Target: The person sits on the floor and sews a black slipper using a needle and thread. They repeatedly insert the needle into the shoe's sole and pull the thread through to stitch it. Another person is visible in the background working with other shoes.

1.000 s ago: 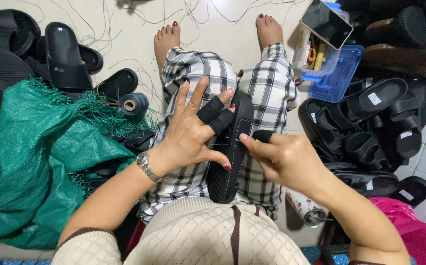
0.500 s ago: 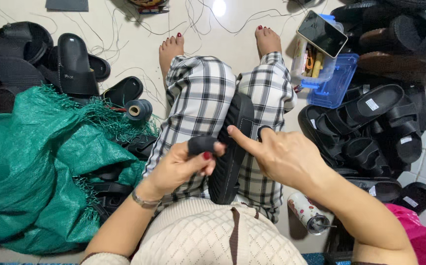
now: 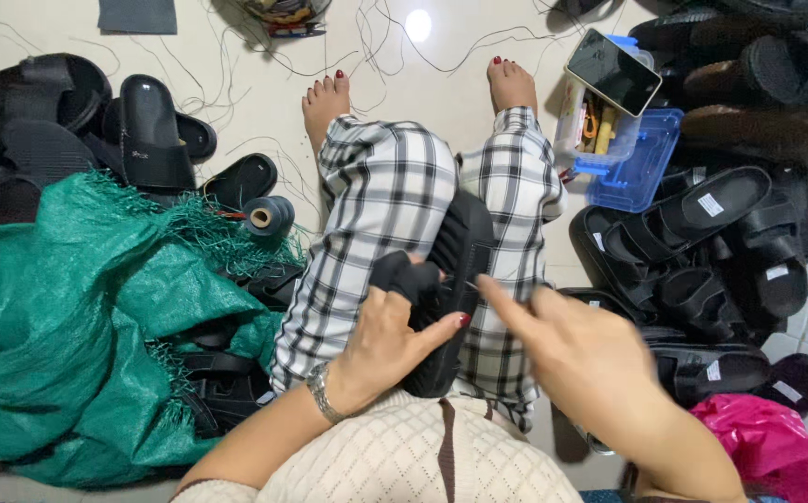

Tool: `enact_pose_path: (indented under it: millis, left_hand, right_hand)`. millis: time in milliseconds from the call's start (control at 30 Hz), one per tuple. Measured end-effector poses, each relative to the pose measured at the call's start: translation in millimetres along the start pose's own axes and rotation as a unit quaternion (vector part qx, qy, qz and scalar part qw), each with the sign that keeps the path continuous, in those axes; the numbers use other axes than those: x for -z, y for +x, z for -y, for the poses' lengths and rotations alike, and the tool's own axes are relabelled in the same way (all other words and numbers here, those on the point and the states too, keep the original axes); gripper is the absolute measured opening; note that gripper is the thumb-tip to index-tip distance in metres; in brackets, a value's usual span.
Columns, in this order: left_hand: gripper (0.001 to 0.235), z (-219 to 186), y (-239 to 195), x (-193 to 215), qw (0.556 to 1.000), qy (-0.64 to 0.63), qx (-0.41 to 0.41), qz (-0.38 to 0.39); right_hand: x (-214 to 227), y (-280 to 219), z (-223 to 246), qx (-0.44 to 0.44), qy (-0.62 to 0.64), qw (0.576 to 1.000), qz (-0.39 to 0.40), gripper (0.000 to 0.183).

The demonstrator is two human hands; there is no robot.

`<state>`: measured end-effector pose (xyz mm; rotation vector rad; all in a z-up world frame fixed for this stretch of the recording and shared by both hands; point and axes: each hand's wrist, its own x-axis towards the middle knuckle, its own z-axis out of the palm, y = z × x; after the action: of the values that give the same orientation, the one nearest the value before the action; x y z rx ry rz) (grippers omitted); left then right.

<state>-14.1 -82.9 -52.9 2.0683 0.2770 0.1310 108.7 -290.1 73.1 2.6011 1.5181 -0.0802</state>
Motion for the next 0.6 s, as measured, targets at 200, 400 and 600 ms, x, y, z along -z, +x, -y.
enact_pose_path:
  millis: [200, 400, 600]
  left_hand:
    - [0.066, -25.1, 26.9, 38.5, 0.969, -0.213, 0.124, 0.037]
    - [0.082, -30.6, 36.3, 40.9, 0.988, -0.131, 0.051, 0.055]
    - [0.078, -41.1, 39.3, 35.0, 0.995, -0.039, -0.033, 0.087]
  right_hand:
    - [4.6, -6.5, -16.1, -0.105, 0.285, 0.948, 0.096, 0.04]
    - [-64.8, 9.3, 12.1, -0.21, 0.447, 0.856, -0.152, 0.037]
    - [-59.6, 22.7, -9.8, -0.067, 0.769, 0.628, -0.096, 0.008]
